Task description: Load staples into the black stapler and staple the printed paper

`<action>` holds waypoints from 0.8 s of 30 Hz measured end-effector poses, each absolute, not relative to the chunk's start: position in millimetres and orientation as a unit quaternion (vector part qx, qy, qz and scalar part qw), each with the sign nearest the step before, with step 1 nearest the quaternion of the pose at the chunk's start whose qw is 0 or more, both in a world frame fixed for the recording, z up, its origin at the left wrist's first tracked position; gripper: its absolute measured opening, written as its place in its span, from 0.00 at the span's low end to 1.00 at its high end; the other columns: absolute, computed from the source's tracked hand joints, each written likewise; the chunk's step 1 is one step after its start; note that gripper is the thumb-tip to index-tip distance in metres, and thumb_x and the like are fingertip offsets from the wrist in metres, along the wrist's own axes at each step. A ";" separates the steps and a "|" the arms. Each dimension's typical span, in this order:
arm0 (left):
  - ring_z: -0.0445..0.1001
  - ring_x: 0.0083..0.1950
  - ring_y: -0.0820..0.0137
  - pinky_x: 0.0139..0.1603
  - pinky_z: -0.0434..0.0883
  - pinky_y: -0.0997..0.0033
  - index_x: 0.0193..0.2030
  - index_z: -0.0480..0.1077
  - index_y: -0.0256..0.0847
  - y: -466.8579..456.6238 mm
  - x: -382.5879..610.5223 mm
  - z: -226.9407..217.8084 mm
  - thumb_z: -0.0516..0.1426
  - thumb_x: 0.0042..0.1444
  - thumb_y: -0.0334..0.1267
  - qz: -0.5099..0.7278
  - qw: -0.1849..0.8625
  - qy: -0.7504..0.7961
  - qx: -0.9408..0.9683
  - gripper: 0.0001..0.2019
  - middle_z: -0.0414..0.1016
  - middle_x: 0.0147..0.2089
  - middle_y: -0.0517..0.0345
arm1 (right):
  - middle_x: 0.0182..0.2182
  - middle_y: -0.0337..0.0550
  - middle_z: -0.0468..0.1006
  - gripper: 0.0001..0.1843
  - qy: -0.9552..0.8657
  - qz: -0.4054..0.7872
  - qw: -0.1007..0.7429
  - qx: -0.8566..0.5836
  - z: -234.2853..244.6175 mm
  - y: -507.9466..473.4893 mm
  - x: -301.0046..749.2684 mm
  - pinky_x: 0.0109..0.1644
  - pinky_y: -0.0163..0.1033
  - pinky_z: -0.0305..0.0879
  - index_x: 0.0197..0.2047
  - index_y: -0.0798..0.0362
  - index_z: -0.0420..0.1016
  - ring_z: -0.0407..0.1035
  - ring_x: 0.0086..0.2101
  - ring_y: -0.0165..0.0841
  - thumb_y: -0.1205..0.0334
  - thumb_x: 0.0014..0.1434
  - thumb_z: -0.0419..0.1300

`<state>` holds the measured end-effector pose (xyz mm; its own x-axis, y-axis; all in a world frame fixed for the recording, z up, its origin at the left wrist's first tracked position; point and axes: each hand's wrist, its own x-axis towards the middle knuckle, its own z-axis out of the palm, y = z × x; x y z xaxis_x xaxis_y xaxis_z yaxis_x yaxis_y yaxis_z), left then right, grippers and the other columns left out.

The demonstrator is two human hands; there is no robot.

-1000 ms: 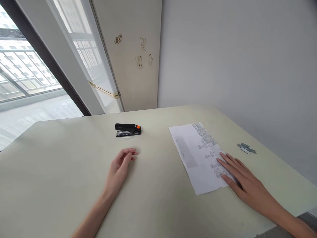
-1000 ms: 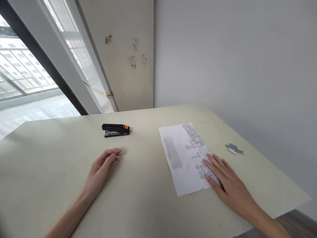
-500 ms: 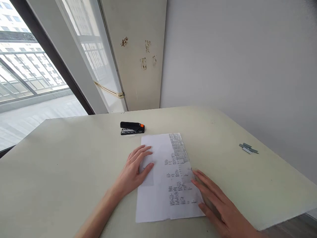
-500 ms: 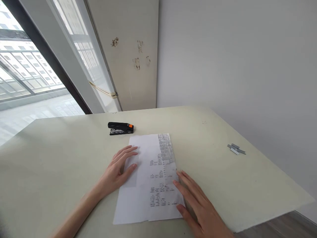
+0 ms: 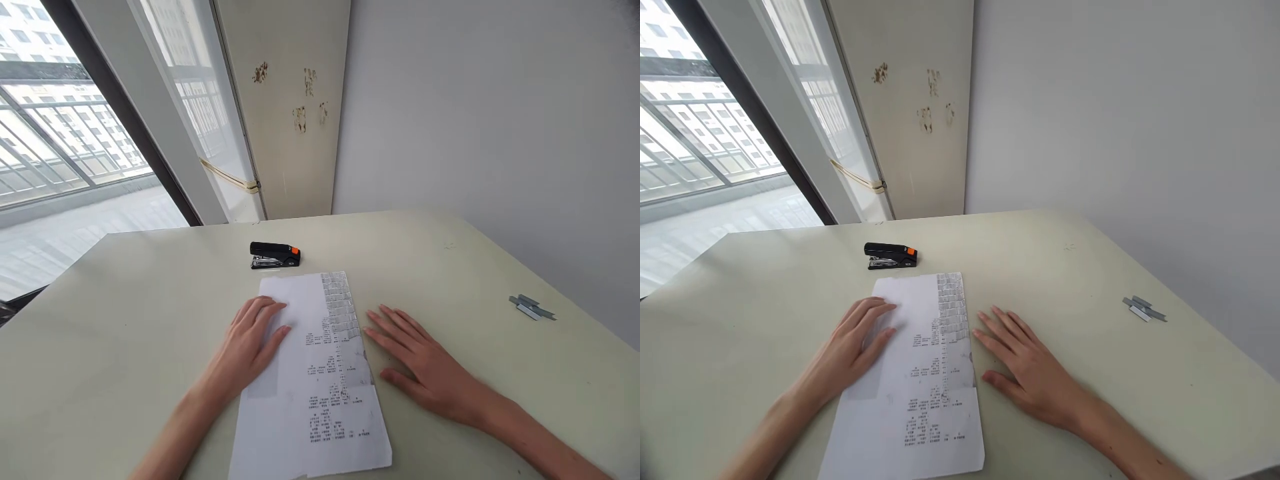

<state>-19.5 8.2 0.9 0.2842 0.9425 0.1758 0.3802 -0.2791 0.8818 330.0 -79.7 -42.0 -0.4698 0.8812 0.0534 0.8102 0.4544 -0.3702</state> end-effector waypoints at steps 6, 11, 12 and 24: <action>0.57 0.78 0.48 0.81 0.43 0.44 0.54 0.81 0.54 22.9 -27.0 -0.4 0.74 0.51 0.45 0.373 0.384 0.467 0.704 0.23 0.74 0.69 0.57 | 0.79 0.31 0.42 0.34 -0.890 0.151 0.101 -0.417 -31.3 -53.5 300.4 0.80 0.64 0.39 0.80 0.34 0.47 0.34 0.78 0.46 0.45 0.76 0.51; 0.57 0.79 0.48 0.81 0.43 0.45 0.52 0.80 0.51 25.0 -36.7 -2.1 0.75 0.49 0.47 0.346 0.352 0.489 0.719 0.23 0.77 0.66 0.55 | 0.79 0.33 0.46 0.32 -0.902 0.161 0.113 -0.384 -30.4 -36.3 289.8 0.80 0.62 0.40 0.78 0.38 0.56 0.36 0.78 0.45 0.45 0.76 0.52; 0.58 0.78 0.47 0.81 0.44 0.44 0.53 0.80 0.51 24.7 -39.6 -2.6 0.74 0.50 0.48 0.341 0.340 0.494 0.724 0.23 0.78 0.65 0.54 | 0.79 0.33 0.46 0.31 -0.904 0.162 0.115 -0.379 -30.7 -34.2 289.6 0.80 0.62 0.40 0.78 0.39 0.57 0.36 0.78 0.45 0.45 0.76 0.52; 0.57 0.79 0.50 0.74 0.63 0.37 0.74 0.59 0.54 32.8 -66.4 -24.4 0.53 0.71 0.60 0.145 0.051 0.511 0.846 0.30 0.60 0.78 0.56 | 0.77 0.41 0.57 0.30 -0.899 0.140 0.171 -0.378 -38.9 -32.6 291.2 0.80 0.60 0.46 0.77 0.48 0.59 0.45 0.76 0.43 0.54 0.76 0.55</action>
<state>-66.4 32.8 -24.4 0.4359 0.8788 0.1940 0.8495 -0.4729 0.2339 291.2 -32.6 -38.9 -0.6561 0.7271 0.2019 0.6310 0.6754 -0.3818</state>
